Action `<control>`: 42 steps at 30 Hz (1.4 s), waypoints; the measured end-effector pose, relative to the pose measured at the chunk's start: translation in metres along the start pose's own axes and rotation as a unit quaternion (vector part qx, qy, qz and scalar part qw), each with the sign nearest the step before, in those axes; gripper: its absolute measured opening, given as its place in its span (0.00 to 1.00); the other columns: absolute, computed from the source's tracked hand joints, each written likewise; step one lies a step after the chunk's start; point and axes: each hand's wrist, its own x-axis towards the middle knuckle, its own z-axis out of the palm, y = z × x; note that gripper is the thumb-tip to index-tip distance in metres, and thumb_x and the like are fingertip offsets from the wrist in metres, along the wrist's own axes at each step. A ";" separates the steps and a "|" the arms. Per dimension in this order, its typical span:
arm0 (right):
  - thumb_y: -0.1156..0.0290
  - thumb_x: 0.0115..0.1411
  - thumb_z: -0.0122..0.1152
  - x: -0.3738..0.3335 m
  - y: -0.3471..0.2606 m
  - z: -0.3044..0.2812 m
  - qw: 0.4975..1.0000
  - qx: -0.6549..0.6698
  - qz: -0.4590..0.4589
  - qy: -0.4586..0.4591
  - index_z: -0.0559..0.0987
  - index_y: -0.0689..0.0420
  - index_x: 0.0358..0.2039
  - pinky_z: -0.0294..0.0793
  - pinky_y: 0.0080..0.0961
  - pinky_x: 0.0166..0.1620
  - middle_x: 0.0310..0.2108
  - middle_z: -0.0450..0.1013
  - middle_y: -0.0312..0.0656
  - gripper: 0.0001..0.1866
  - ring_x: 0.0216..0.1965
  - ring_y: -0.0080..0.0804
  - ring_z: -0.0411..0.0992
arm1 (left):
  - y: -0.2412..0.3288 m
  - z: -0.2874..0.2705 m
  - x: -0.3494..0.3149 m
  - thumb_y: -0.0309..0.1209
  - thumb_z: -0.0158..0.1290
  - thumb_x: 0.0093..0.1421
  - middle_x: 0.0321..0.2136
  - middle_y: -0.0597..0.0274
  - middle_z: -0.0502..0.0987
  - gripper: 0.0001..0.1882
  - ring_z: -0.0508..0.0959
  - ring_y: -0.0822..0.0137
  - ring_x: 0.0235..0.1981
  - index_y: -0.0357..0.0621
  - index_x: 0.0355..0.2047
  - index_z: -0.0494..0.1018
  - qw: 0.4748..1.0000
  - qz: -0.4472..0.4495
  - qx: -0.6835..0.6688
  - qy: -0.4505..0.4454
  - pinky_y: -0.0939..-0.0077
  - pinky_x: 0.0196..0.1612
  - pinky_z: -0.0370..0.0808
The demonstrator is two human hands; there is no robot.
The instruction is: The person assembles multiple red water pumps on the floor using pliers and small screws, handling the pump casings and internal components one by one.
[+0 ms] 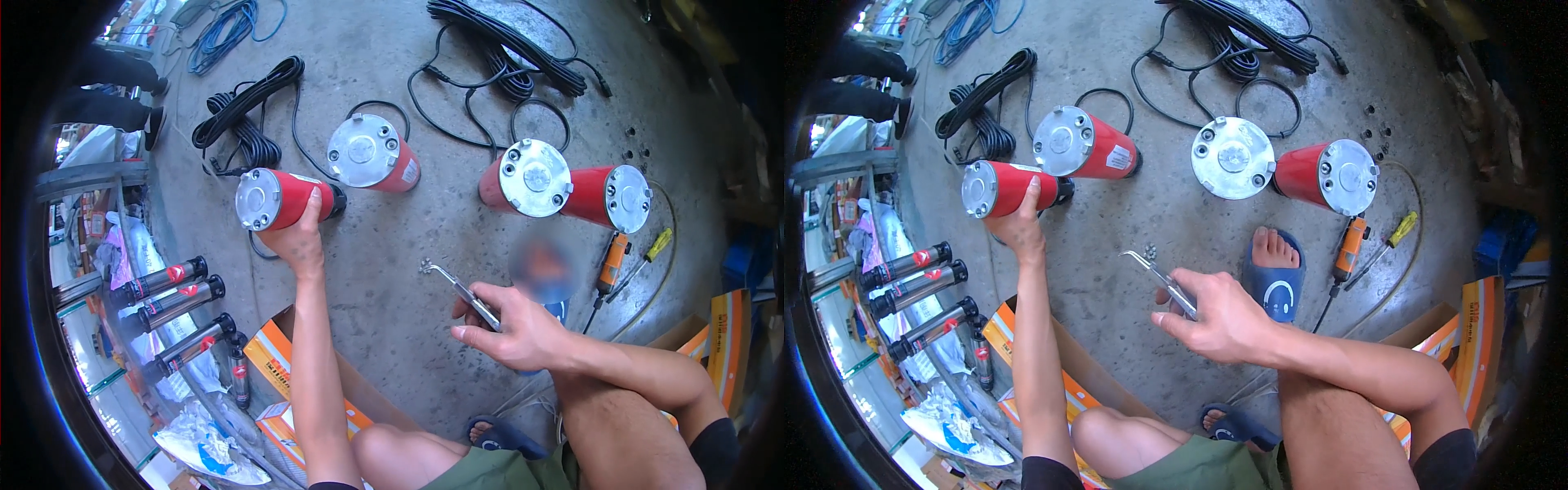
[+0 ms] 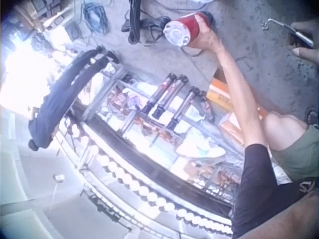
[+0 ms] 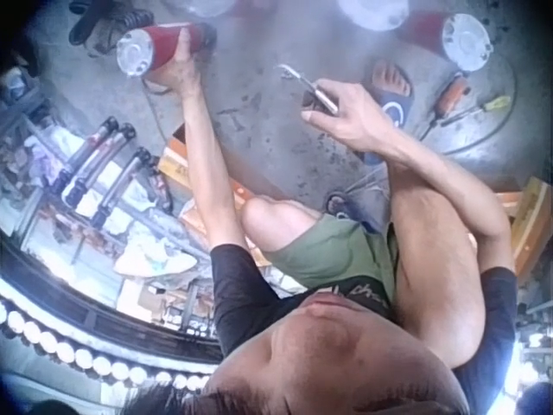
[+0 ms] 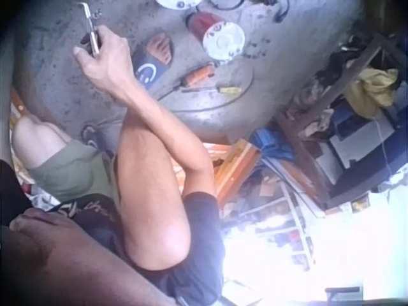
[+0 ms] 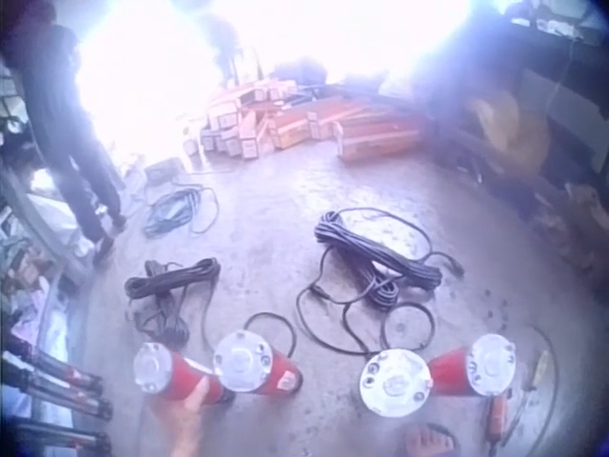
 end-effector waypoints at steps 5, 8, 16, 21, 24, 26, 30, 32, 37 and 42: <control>0.58 0.62 0.67 0.000 0.001 -0.002 1.000 -0.019 0.014 0.001 0.81 0.64 0.42 0.79 0.39 0.39 0.28 0.80 0.53 0.20 0.30 0.45 0.81 | -0.004 0.001 0.001 0.29 0.75 0.50 0.47 0.57 0.80 0.34 0.82 0.62 0.47 0.39 0.55 0.72 1.000 -0.002 -0.029 0.004 0.64 0.58 0.77; 0.58 0.62 0.67 -0.002 -0.002 -0.005 0.999 -0.024 0.035 0.002 0.81 0.64 0.42 0.79 0.39 0.39 0.28 0.80 0.53 0.20 0.30 0.45 0.81 | -0.003 0.008 0.000 0.29 0.74 0.50 0.47 0.57 0.80 0.32 0.81 0.63 0.47 0.39 0.54 0.72 0.998 0.013 -0.051 0.024 0.64 0.58 0.77; 0.57 0.62 0.67 0.002 0.004 -0.002 0.999 -0.047 0.012 0.000 0.81 0.64 0.41 0.79 0.41 0.40 0.28 0.80 0.55 0.20 0.31 0.49 0.81 | -0.018 -0.003 -0.003 0.31 0.74 0.51 0.45 0.60 0.81 0.29 0.82 0.64 0.44 0.38 0.52 0.75 0.998 -0.013 -0.063 -0.025 0.67 0.55 0.77; 0.58 0.59 0.68 0.025 0.047 0.000 0.984 -0.179 -0.002 0.010 0.79 0.65 0.40 0.78 0.48 0.41 0.29 0.79 0.59 0.21 0.34 0.61 0.79 | -0.014 -0.009 -0.001 0.31 0.74 0.53 0.47 0.59 0.79 0.33 0.80 0.63 0.48 0.40 0.56 0.71 0.996 -0.039 -0.060 -0.053 0.66 0.58 0.75; 0.60 0.56 0.69 0.037 0.058 -0.005 0.966 -0.254 -0.002 0.046 0.77 0.64 0.41 0.75 0.53 0.42 0.31 0.77 0.61 0.21 0.36 0.64 0.77 | -0.003 -0.033 -0.008 0.38 0.68 0.60 0.51 0.60 0.76 0.32 0.78 0.62 0.52 0.41 0.60 0.66 0.996 0.040 -0.048 -0.071 0.63 0.60 0.73; 0.63 0.54 0.70 0.042 0.069 -0.014 0.940 -0.332 -0.018 0.071 0.77 0.62 0.41 0.74 0.53 0.43 0.34 0.77 0.59 0.20 0.39 0.62 0.76 | 0.015 -0.048 -0.014 0.45 0.60 0.67 0.47 0.60 0.77 0.25 0.78 0.63 0.49 0.43 0.55 0.69 0.983 -0.091 -0.162 -0.011 0.64 0.54 0.74; 0.66 0.49 0.72 0.055 0.095 -0.012 0.894 -0.434 -0.075 0.082 0.76 0.59 0.41 0.72 0.49 0.47 0.40 0.74 0.54 0.21 0.44 0.58 0.73 | 0.039 -0.085 0.007 0.59 0.42 0.75 0.35 0.60 0.78 0.26 0.79 0.66 0.36 0.47 0.42 0.70 0.918 -0.309 -0.250 0.007 0.69 0.35 0.74; 0.66 0.47 0.72 0.065 0.103 -0.011 0.875 -0.467 -0.102 0.073 0.76 0.58 0.41 0.71 0.47 0.48 0.42 0.73 0.51 0.22 0.46 0.55 0.72 | 0.049 -0.088 0.025 0.55 0.47 0.75 0.27 0.61 0.77 0.24 0.78 0.68 0.25 0.46 0.38 0.72 0.906 -0.346 -0.243 -0.020 0.75 0.23 0.71; 0.67 0.46 0.72 0.083 0.126 -0.012 0.837 -0.527 -0.141 0.048 0.75 0.59 0.44 0.69 0.45 0.50 0.44 0.70 0.49 0.24 0.50 0.50 0.70 | 0.060 -0.087 0.043 0.41 0.57 0.73 0.20 0.65 0.77 0.16 0.77 0.73 0.16 0.46 0.30 0.74 0.917 -0.335 -0.204 -0.073 0.82 0.14 0.65; 0.66 0.50 0.72 0.072 0.093 0.005 0.824 -0.514 -0.221 0.092 0.75 0.59 0.45 0.70 0.46 0.51 0.45 0.71 0.49 0.23 0.50 0.50 0.70 | 0.072 -0.091 0.045 0.38 0.55 0.74 0.18 0.68 0.75 0.18 0.74 0.78 0.16 0.45 0.27 0.73 0.947 -0.294 -0.119 -0.045 0.84 0.17 0.64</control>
